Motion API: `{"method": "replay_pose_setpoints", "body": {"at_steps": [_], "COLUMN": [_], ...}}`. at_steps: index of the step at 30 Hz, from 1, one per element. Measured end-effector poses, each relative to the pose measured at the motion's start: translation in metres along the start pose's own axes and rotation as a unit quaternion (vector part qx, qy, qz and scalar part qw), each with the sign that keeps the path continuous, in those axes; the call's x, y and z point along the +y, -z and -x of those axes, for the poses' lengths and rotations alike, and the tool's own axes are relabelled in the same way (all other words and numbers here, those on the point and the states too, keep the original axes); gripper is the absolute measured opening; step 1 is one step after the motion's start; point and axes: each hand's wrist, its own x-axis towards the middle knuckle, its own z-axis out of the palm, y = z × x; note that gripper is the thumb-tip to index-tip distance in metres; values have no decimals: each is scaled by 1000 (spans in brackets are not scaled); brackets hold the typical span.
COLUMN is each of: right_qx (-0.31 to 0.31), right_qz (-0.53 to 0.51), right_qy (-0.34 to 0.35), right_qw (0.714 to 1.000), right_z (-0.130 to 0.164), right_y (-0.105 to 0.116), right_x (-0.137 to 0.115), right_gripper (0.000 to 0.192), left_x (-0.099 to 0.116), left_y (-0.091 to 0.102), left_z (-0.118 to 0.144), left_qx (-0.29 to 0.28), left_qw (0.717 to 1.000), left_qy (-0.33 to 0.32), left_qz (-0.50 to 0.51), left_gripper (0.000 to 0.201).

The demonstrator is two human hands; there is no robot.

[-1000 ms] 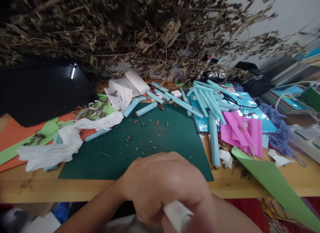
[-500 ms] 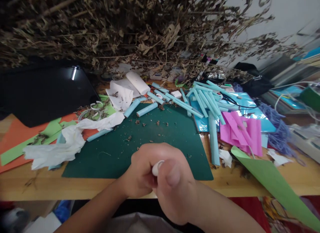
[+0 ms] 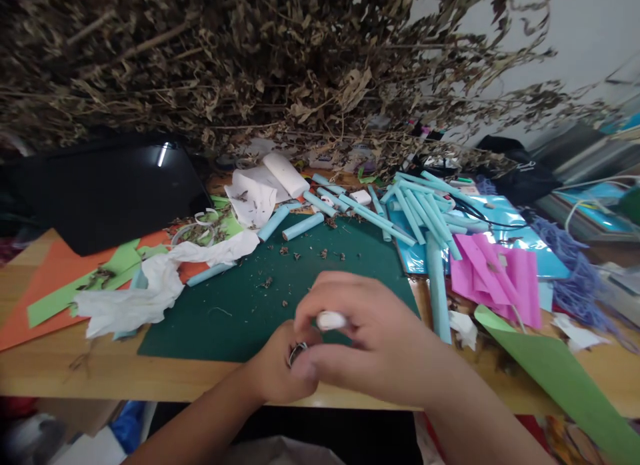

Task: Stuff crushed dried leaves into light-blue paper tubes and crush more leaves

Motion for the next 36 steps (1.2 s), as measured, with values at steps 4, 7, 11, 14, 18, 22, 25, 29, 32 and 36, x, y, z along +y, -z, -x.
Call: {"method": "replay_pose_setpoints", "body": {"at_steps": [4,7,11,14,18,22,25,29,32,36], "right_qx": [-132,-171,-170,-90,88,192,181,162,120,73], "right_qz": [38,58,57,8,35,255,306,125,-129,-325], "right_qy": [-58,-74,-59,-14,49,-125,-213,-100,81,146], "right_qw": [989,981,982,996,994,939,910,974,981,932], "right_z": [-14,-15,-15,-14,-10,-7,-5,-3,-5,-8], "right_y": [-6,-14,-17,-9,16,39,40,19,1,-15], "right_x": [10,13,12,11,22,52,67,52,22,-11], "right_gripper": [9,11,11,12,9,32,43,42,40,47], "left_x": [-4,-6,-5,-3,1,3,4,1,-1,-1], "left_y": [-2,-3,-4,-4,-3,-1,1,-1,-2,-1], "left_z": [-1,-1,-1,0,1,1,1,1,0,-1], "left_qx": [6,1,1,5,6,3,4,0,12,3], "left_qw": [1000,1000,999,999,998,999,999,998,999,1000], "left_qy": [-4,7,12,32,53,49,31,54,50,15], "left_qz": [-1,-1,-30,-39,-31,-17,-19,-8,-16,-15], "left_gripper": [13,12,11,16,17,17,18,15,15,15]}}
